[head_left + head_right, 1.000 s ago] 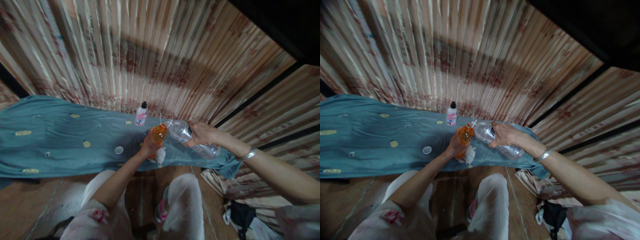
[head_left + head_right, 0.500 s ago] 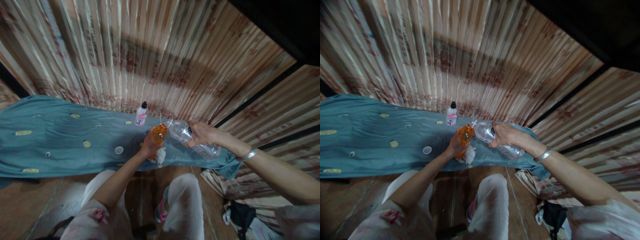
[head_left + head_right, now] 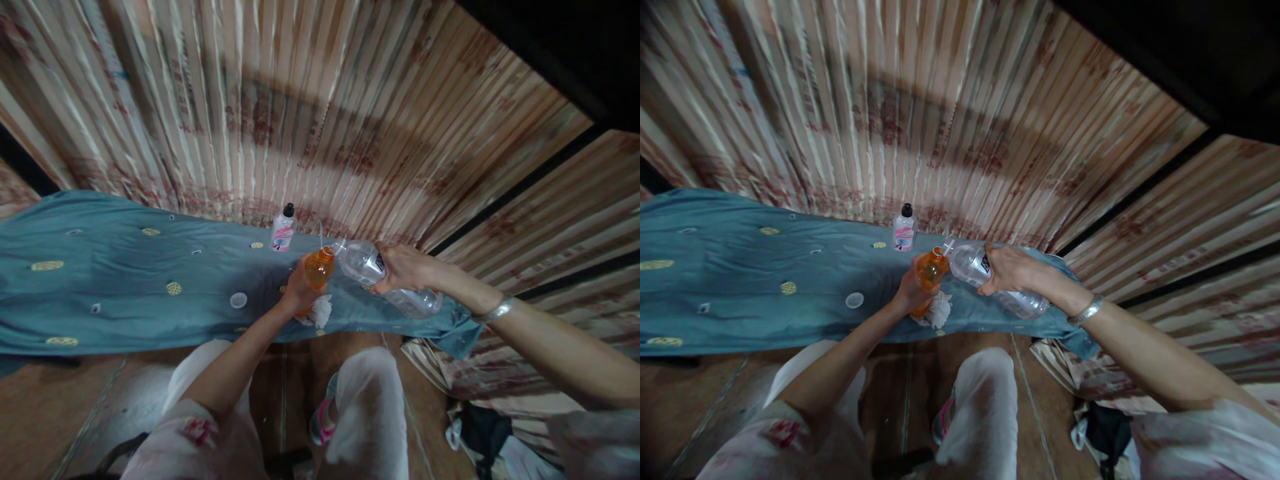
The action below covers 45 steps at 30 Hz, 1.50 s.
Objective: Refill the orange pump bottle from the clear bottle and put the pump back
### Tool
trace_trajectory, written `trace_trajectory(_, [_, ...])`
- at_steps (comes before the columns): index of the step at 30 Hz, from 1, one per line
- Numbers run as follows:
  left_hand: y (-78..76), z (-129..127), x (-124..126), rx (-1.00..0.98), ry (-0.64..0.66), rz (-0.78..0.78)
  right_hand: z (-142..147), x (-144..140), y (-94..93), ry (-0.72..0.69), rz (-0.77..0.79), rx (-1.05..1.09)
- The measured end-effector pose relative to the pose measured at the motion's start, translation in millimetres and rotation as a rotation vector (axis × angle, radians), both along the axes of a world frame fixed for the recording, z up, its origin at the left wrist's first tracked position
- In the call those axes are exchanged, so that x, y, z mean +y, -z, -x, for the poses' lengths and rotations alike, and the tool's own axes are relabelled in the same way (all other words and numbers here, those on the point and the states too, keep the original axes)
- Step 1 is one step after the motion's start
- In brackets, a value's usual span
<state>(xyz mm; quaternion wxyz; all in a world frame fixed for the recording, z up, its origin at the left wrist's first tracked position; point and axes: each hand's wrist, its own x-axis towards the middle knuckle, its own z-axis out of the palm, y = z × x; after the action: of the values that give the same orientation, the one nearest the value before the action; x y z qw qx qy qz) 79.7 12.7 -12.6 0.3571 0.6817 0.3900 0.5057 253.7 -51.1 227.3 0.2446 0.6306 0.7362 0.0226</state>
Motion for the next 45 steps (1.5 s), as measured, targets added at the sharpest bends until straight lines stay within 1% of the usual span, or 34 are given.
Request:
trace_trajectory(7, [-0.6, 1.5, -0.4, 0.009, 0.017, -0.015, -2.9, 1.1, 2.2, 0.005, -0.007, 0.015])
trace_trajectory(14, [-2.3, 1.1, -0.9, 0.025, -0.013, 0.003, -1.1, 0.9, 1.3, 0.003, -0.002, 0.012])
trace_trajectory(23, [-1.2, 0.5, -0.8, 0.010, -0.011, -0.001, -0.9, 1.0, 0.7, 0.006, -0.007, -0.003])
trace_trajectory(31, [-0.9, 1.1, -0.1, 0.029, -0.007, 0.007, -5.0, 2.2, 4.6, -0.013, -0.012, 0.012])
trace_trajectory(38, [-1.1, 2.2, 0.0, 0.009, 0.009, -0.002, -2.9, 1.6, 2.1, 0.001, -0.013, -0.004])
trace_trajectory(45, [-3.0, 2.3, -0.8, 0.018, 0.002, 0.010, -3.6, 0.9, 1.6, -0.005, -0.012, 0.029])
